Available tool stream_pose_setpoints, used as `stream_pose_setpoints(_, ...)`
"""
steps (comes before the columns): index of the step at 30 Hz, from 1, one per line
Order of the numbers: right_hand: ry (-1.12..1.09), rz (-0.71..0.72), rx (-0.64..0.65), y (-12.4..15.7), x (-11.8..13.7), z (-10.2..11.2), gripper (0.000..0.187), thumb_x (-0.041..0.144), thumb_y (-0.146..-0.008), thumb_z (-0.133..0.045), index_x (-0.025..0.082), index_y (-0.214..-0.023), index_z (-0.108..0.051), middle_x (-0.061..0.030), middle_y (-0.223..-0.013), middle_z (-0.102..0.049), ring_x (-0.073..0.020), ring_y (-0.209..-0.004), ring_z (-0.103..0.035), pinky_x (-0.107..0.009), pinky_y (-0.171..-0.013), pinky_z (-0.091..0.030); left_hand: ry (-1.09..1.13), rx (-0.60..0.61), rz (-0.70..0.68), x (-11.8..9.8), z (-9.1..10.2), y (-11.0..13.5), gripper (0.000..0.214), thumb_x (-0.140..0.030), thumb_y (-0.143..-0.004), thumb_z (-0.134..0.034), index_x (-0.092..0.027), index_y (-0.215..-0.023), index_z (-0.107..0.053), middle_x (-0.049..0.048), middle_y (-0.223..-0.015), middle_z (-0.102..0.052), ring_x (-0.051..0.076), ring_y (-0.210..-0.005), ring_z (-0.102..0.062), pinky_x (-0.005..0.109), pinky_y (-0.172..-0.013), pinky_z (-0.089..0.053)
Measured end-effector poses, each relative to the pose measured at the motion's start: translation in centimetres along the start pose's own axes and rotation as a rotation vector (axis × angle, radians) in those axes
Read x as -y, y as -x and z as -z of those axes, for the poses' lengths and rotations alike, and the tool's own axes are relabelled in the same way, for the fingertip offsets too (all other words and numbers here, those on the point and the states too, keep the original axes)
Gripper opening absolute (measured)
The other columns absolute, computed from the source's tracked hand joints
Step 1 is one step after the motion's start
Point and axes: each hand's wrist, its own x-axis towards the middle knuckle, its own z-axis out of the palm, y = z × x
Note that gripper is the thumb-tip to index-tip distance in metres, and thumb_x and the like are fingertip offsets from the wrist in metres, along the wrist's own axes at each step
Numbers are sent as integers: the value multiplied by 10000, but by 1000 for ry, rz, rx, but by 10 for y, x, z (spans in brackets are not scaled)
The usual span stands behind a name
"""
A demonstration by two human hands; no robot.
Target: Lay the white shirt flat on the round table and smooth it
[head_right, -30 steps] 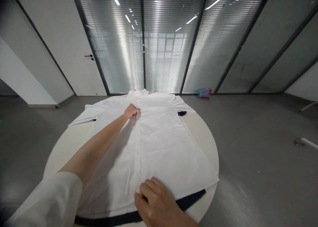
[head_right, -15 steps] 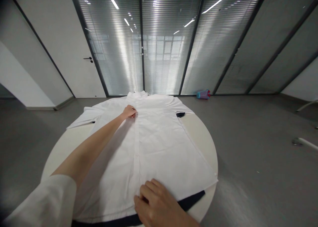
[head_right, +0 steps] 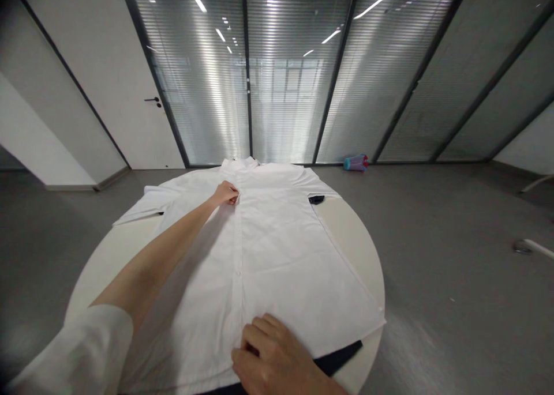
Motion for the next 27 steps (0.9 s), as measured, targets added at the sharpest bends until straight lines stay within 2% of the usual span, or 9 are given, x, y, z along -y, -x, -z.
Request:
stream_pose_setpoints(4, -7, -1, -7, 0, -1, 0, 180, 118, -950, -563, 192, -787, -572, -3, -758, -569, -131, -689, -472, -285, -686, -365, -91, -57, -28, -3, 0, -1, 81, -181, -823, -713, -115, -869, -721, 110, -813, -749, 239, -831, -748, 244, -705, -563)
stream_pose_setpoints(10, -29, -22, 16, 2, -2, -2, 149, 136, -944, -588, 191, -806, -599, -10, -776, -586, -130, -707, -498, -284, -685, -372, -181, -158, -84, -11, -2, -3, 292, -93, -677, -734, -120, -968, -725, 176, -939, -770, 330, -1083, -712, 283, -870, -538)
stream_pose_setpoints(15, -58, -20, -11, 3, -4, -7, 120, 159, -936, -612, 191, -820, -614, -8, -780, -590, -131, -709, -496, -283, -689, -376, -175, -197, -92, -8, -8, -4, 128, -109, -744, -688, -131, -865, -723, 193, -977, -769, 334, -1140, -688, 272, -870, -520)
stream_pose_setpoints(17, -53, -22, 1, 3, -4, -8, 129, 181, -950, -610, 192, -821, -618, -8, -780, -590, -131, -708, -498, -286, -699, -383, -148, -202, -74, -5, -10, -6, 54, -160, -795, -677, -144, -827, -718, 175, -913, -775, 308, -1078, -716, 256, -817, -527)
stream_pose_setpoints(20, -54, -37, 23, 2, -3, -8, 134, 196, -965, -608, 191, -832, -630, -11, -785, -594, -131, -717, -507, -287, -718, -394, -100, -196, -44, 0, -12, -10, 150, -254, -867, -646, -144, -792, -714, 150, -796, -767, 266, -914, -754, 250, -735, -538)
stream_pose_setpoints(24, -63, -54, 23, 3, -2, -8, 109, 198, -962, -616, 189, -857, -643, -18, -807, -605, -134, -733, -514, -285, -725, -399, -72, -189, -31, 5, -13, -12, 121, -210, -842, -647, -143, -773, -720, 117, -731, -753, 229, -781, -754, 239, -676, -537)
stream_pose_setpoints(27, -56, -48, 23, 4, -2, -8, 97, 208, -957, -632, 191, -861, -641, -15, -809, -606, -132, -730, -511, -283, -722, -397, -92, -218, -57, 8, -15, -8, 85, -177, -822, -644, -145, -815, -722, 116, -761, -755, 234, -821, -749, 242, -687, -534)
